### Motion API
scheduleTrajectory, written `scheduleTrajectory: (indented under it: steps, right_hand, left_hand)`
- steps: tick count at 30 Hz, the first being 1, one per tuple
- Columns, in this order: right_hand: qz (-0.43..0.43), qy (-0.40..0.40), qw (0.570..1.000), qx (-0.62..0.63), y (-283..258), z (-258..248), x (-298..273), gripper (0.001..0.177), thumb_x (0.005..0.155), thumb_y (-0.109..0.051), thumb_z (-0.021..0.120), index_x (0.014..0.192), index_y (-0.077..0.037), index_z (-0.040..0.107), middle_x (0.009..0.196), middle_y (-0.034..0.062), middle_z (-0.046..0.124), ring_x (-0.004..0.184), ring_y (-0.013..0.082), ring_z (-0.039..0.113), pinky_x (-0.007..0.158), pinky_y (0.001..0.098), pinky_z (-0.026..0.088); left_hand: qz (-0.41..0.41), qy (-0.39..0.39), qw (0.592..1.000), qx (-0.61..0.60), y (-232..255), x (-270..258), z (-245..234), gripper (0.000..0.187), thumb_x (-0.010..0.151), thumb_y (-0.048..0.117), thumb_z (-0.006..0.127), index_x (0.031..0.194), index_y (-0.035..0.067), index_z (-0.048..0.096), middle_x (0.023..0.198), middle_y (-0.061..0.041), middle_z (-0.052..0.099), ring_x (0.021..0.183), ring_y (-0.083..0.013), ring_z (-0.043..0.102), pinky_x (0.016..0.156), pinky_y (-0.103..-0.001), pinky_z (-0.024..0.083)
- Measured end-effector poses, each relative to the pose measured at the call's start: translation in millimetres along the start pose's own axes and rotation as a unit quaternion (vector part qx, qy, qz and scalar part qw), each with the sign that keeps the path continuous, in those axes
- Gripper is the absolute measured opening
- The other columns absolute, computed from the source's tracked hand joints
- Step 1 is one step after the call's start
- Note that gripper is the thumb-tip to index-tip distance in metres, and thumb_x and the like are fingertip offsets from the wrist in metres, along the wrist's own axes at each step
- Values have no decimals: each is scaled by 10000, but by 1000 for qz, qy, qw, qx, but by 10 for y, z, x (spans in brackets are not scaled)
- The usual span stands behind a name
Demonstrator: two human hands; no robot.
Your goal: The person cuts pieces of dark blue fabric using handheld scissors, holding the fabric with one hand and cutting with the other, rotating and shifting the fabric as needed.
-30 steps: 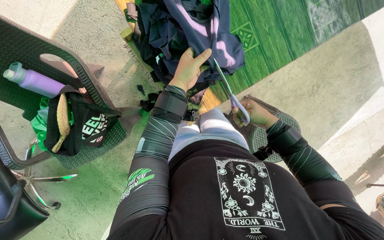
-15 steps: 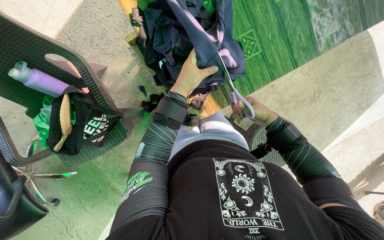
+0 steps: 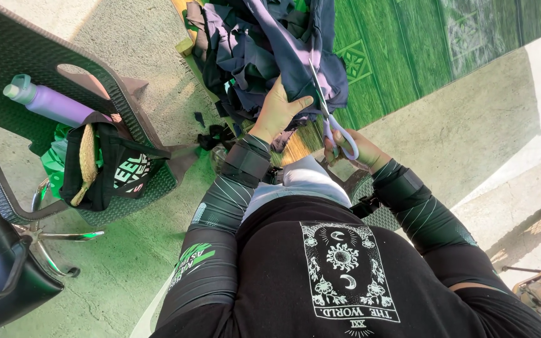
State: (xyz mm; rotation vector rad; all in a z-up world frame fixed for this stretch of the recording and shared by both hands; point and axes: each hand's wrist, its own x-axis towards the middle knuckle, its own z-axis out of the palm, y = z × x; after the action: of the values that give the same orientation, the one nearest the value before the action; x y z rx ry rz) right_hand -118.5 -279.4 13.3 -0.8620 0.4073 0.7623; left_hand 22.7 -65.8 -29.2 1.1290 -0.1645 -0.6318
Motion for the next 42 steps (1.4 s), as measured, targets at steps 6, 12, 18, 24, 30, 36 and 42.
scheduleTrajectory:
  steps: [6, 12, 18, 24, 30, 36, 42]
  right_hand:
    - [34, 41, 998, -26, -10, 79, -90, 593, 925, -610, 643, 1160, -69, 581, 940, 14, 608, 845, 153, 646, 776, 305, 546]
    - [29, 29, 998, -53, 55, 45, -121, 565, 954, -623, 628, 960, -58, 608, 815, 52, 630, 744, 166, 639, 689, 300, 527]
    - [48, 34, 994, -89, 193, 38, -144, 586, 938, -632, 611, 900, -47, 607, 728, 64, 633, 614, 170, 626, 550, 300, 516]
    - [62, 38, 991, -114, 190, 101, -151, 535, 937, -583, 612, 916, -48, 619, 736, 63, 660, 624, 161, 641, 588, 305, 566]
    - [56, 39, 993, -94, 178, 158, -144, 493, 957, -550, 640, 932, -59, 593, 743, 61, 649, 637, 161, 628, 607, 308, 558]
    - [53, 55, 992, -98, 162, 220, -185, 472, 958, -526, 631, 943, -54, 609, 747, 64, 662, 639, 169, 641, 606, 312, 560]
    - [63, 64, 990, -110, 156, 263, -191, 467, 947, -523, 629, 947, -56, 622, 741, 69, 666, 630, 171, 652, 590, 312, 567]
  left_hand:
    - [-87, 37, 995, 11, -179, -80, 7, 574, 896, -44, 799, 1391, -21, 510, 1271, -70, 690, 1167, -166, 657, 1053, -327, 535]
    - [-76, 65, 995, -10, -149, -183, 107, 633, 870, -46, 803, 1415, 6, 485, 1312, -61, 653, 1193, -148, 628, 1063, -319, 516]
    - [-72, 71, 995, 1, -50, -317, 147, 658, 892, -50, 798, 1449, 17, 456, 1330, -57, 639, 1211, -145, 610, 1078, -320, 507]
    - [-56, 86, 994, -44, 115, -291, 15, 445, 972, 55, 740, 1371, 3, 549, 1225, -16, 661, 1108, -83, 620, 990, -256, 526]
    - [-10, 165, 986, -2, -467, -184, -397, 204, 1041, 3, 763, 945, -5, 584, 875, -7, 583, 818, -45, 486, 710, -224, 408]
    - [5, 102, 994, -30, 489, -280, 31, 454, 939, -124, 596, 1308, 121, 495, 1151, 125, 521, 966, 24, 499, 837, -170, 440]
    - [-60, 81, 993, -70, 113, -278, -144, 650, 1033, -90, 652, 1632, 59, 449, 1215, -35, 593, 979, -66, 523, 884, -226, 458]
